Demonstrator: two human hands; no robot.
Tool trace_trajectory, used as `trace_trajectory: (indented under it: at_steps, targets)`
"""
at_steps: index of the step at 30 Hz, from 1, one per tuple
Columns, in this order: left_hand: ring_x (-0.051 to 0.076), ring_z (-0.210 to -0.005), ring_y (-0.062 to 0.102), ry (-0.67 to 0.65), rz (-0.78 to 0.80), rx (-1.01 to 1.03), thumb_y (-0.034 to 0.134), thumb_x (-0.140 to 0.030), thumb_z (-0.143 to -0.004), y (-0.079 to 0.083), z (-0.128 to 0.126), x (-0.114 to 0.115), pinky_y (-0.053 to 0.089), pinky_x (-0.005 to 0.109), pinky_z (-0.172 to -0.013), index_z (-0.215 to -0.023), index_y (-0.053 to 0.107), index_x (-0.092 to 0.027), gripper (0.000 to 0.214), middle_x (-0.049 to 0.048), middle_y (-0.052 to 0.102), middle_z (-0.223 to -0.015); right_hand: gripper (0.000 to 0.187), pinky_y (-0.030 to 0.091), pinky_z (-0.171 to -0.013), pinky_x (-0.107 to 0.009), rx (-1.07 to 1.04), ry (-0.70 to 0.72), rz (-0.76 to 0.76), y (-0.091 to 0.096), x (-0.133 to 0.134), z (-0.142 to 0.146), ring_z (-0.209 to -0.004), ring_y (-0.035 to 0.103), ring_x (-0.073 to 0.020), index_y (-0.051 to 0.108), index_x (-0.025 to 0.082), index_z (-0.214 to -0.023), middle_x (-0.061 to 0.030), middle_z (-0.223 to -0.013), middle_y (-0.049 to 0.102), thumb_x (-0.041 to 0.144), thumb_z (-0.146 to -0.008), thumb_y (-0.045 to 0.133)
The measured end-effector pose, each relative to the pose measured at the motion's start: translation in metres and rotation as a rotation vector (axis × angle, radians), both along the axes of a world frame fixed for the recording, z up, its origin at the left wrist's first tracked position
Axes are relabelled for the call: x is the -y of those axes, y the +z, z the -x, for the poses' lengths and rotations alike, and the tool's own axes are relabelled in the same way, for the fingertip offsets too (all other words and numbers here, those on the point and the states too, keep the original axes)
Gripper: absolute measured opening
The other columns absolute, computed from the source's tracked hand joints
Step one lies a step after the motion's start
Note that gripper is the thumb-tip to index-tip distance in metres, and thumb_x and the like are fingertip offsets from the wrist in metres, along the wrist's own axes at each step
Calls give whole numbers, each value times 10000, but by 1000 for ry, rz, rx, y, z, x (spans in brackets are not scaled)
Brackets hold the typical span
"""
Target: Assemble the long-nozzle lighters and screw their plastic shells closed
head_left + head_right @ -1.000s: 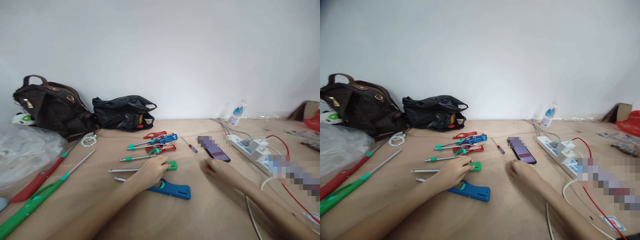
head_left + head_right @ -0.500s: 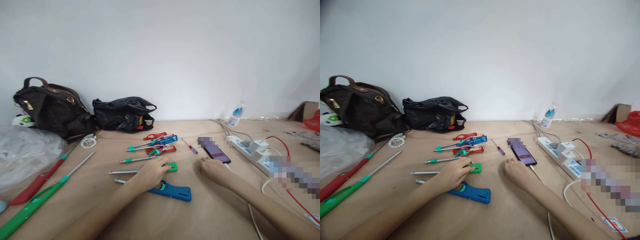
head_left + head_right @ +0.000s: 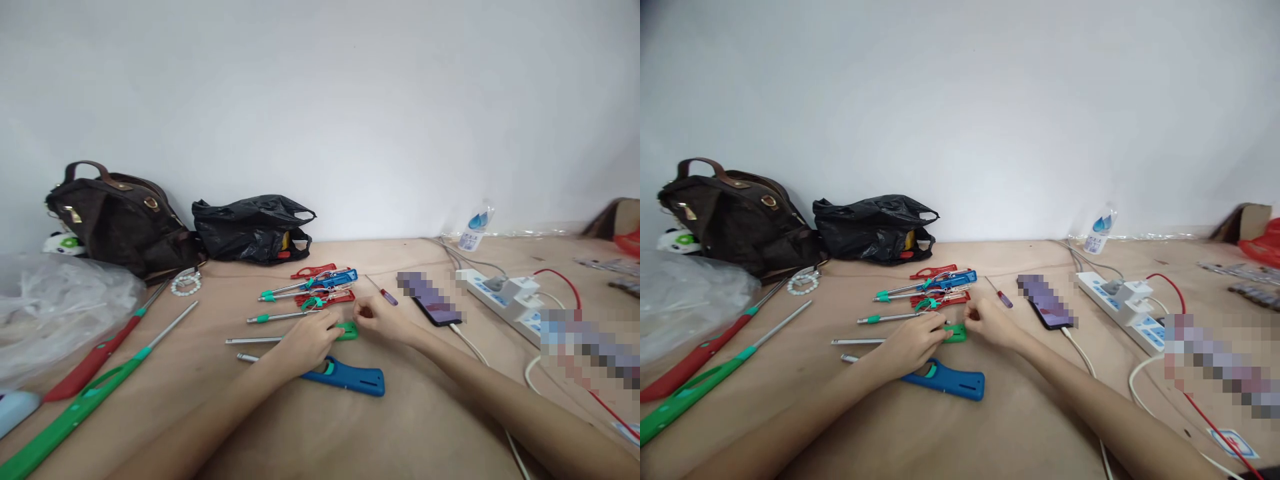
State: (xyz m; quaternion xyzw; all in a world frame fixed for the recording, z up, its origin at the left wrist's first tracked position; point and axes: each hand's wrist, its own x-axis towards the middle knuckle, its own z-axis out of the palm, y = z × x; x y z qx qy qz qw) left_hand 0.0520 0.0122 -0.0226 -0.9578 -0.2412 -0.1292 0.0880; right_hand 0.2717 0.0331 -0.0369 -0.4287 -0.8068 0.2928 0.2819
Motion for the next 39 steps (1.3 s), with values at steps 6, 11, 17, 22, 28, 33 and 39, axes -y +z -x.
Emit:
trace_trajectory:
  at_steps: [6, 11, 17, 22, 28, 33, 39]
  targets:
    - [192, -801, 530, -13, -14, 5, 461, -54, -865, 1, -1, 0, 427, 290, -685, -851, 627, -156, 196, 47, 559, -863, 85, 385, -572, -233, -112, 47, 43, -5, 1, -5, -635, 518, -126, 571, 168, -705, 13, -690, 584, 113, -740, 517]
    - [190, -794, 529, -8, -16, 8, 473, -52, -858, 2, -1, 0, 425, 286, -674, -860, 626, -158, 186, 44, 559, -859, 84, 375, -539, -229, -70, 39, 33, -1, 4, -3, -606, 514, -125, 588, 169, -701, 9, -670, 596, 134, -757, 536]
    - [188, -791, 527, -8, -24, 26, 449, -97, -910, -1, -1, -1, 425, 289, -679, -847, 627, -158, 198, 45, 558, -858, 66, 373, -533, -224, -19, 7, 28, 1, 7, 0, -604, 517, -123, 588, 170, -711, 12, -665, 593, 142, -757, 550]
    - [185, -784, 518, -14, -22, 37, 449, -100, -917, -2, 0, -1, 418, 286, -675, -821, 620, -156, 204, 44, 547, -850, 50, 374, -510, -219, -40, -6, 93, 3, 7, 4, -579, 511, -117, 586, 171, -707, 17, -639, 585, 148, -749, 572]
    - [181, -769, 506, -22, -22, 59, 443, -103, -921, -5, 0, -2, 412, 285, -665, -807, 618, -158, 216, 40, 534, -834, 66, 389, -488, -224, -142, 22, 263, -2, 3, 1, -527, 531, -114, 566, 180, -734, 34, -595, 564, 218, -774, 602]
    - [184, -770, 505, -24, -25, 57, 436, -89, -909, -4, 1, -2, 416, 289, -665, -819, 625, -155, 220, 47, 538, -849, 92, 403, -490, -231, -164, 26, 295, -6, 0, -1, -522, 540, -121, 572, 177, -734, 27, -586, 573, 245, -770, 622]
    - [186, -777, 508, -20, -22, 36, 410, -67, -898, -2, 3, 0, 432, 291, -674, -893, 641, -155, 247, 55, 542, -868, 188, 409, -500, -233, -193, 52, 308, -8, 0, -1, -532, 531, -118, 572, 172, -765, 22, -610, 571, 350, -797, 623]
